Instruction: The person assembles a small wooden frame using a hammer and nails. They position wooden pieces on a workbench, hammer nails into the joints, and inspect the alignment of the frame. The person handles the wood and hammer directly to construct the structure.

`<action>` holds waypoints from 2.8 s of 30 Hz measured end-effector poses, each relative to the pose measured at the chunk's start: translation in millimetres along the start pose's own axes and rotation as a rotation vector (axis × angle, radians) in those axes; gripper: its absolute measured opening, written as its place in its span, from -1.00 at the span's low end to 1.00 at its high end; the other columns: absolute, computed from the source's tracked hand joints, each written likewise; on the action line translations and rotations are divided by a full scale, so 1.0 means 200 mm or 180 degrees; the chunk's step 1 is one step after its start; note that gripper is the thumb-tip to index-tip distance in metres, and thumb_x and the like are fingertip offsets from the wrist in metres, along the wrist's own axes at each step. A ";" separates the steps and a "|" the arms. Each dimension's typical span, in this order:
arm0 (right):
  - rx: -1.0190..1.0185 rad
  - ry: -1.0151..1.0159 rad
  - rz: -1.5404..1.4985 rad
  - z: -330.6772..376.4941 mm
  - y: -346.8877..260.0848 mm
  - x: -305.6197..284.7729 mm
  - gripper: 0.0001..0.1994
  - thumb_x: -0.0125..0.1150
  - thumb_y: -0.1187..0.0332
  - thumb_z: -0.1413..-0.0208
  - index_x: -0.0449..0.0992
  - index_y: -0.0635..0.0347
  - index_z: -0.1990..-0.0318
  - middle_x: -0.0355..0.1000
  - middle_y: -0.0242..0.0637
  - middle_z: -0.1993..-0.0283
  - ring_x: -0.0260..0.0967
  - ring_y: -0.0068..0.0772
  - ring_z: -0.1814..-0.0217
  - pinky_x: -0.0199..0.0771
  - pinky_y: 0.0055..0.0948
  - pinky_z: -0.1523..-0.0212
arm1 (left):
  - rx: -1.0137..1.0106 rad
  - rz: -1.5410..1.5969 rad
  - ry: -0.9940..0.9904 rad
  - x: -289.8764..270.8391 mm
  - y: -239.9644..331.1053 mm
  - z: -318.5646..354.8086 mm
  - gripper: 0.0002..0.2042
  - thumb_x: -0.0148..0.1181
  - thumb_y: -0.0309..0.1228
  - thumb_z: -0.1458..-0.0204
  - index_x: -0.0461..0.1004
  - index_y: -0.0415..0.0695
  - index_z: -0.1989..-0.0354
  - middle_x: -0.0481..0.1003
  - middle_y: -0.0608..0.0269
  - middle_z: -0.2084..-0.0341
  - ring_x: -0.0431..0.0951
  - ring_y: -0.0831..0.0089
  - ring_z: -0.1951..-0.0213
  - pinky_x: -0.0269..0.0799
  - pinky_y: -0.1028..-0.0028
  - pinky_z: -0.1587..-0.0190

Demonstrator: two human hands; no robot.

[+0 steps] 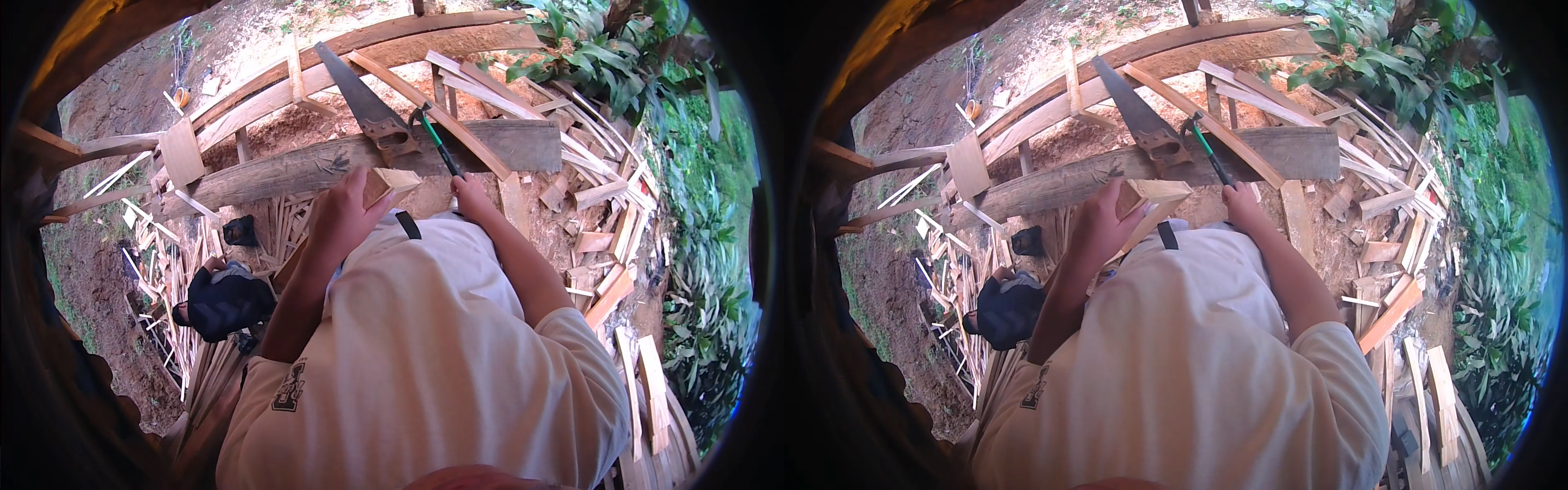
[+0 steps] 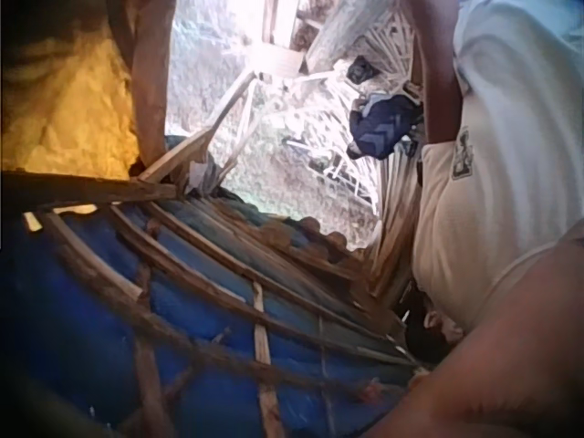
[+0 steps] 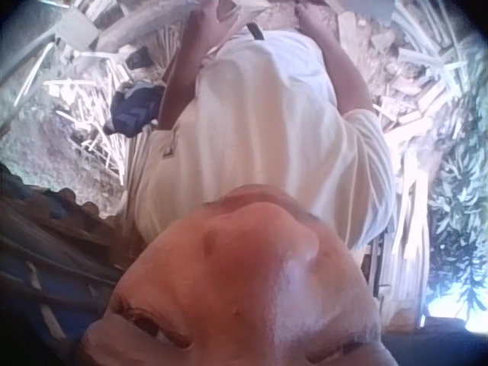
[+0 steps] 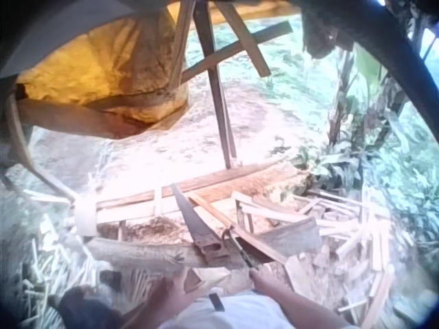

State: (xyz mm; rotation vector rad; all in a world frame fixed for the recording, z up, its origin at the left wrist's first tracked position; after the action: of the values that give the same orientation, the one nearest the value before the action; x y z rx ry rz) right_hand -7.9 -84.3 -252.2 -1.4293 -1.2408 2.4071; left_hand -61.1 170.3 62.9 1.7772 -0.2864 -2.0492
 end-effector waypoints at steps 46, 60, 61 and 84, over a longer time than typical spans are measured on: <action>0.0883 0.0280 -0.0894 0.16 0.73 -0.57 -0.87 0.36 0.35 -0.16 0.64 0.19 0.22 0.43 -0.02 -0.01 0.39 0.02 -0.11 0.42 -0.12 -0.19 | 0.0514 -0.0421 -0.0055 0.19 0.39 -0.46 -0.53 0.37 -0.04 -0.13 0.45 -0.20 0.06 0.65 -0.07 0.34 0.70 -0.10 0.29 0.62 0.02 0.26; 0.1373 0.1495 0.0349 0.09 0.67 -0.54 -0.86 0.38 0.32 -0.13 0.63 0.10 0.20 0.53 -0.21 -0.07 0.43 -0.05 -0.20 0.40 -0.06 -0.18 | 0.0622 -0.0440 -0.0145 0.32 0.34 -0.53 -0.51 0.34 0.03 -0.14 0.49 -0.17 0.02 0.65 -0.06 0.33 0.68 -0.11 0.26 0.61 0.04 0.23; 0.1546 0.1469 0.0005 0.09 0.66 -0.56 -0.86 0.37 0.33 -0.15 0.61 0.12 0.19 0.55 -0.20 -0.03 0.46 -0.05 -0.15 0.42 -0.07 -0.15 | 0.0693 -0.0426 -0.0077 0.33 0.33 -0.53 -0.49 0.34 0.03 -0.14 0.49 -0.19 0.00 0.65 -0.05 0.34 0.69 -0.09 0.29 0.62 0.04 0.26; -0.0332 0.1347 -0.1927 -0.01 -0.55 -1.26 -0.88 0.31 0.57 -0.18 0.66 0.27 0.15 0.59 -0.26 0.18 0.59 -0.40 0.11 0.59 -0.41 0.06 | 0.0509 -0.0397 -0.0115 0.30 0.41 -0.51 -0.60 0.36 -0.02 -0.10 0.48 -0.09 0.16 0.65 0.00 0.37 0.69 -0.09 0.31 0.59 -0.01 0.25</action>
State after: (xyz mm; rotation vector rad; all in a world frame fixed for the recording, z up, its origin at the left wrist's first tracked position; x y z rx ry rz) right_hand 101.0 -119.9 -2.2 -1.2533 -1.4306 1.5771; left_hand 45.9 83.1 26.7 1.8968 -0.3680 -2.2018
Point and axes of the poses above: each hand's wrist, its own z-axis away from the middle knuckle, its own x-axis out of the palm, y = z × x, the point moved 1 cm from there along -z, towards the middle knuckle
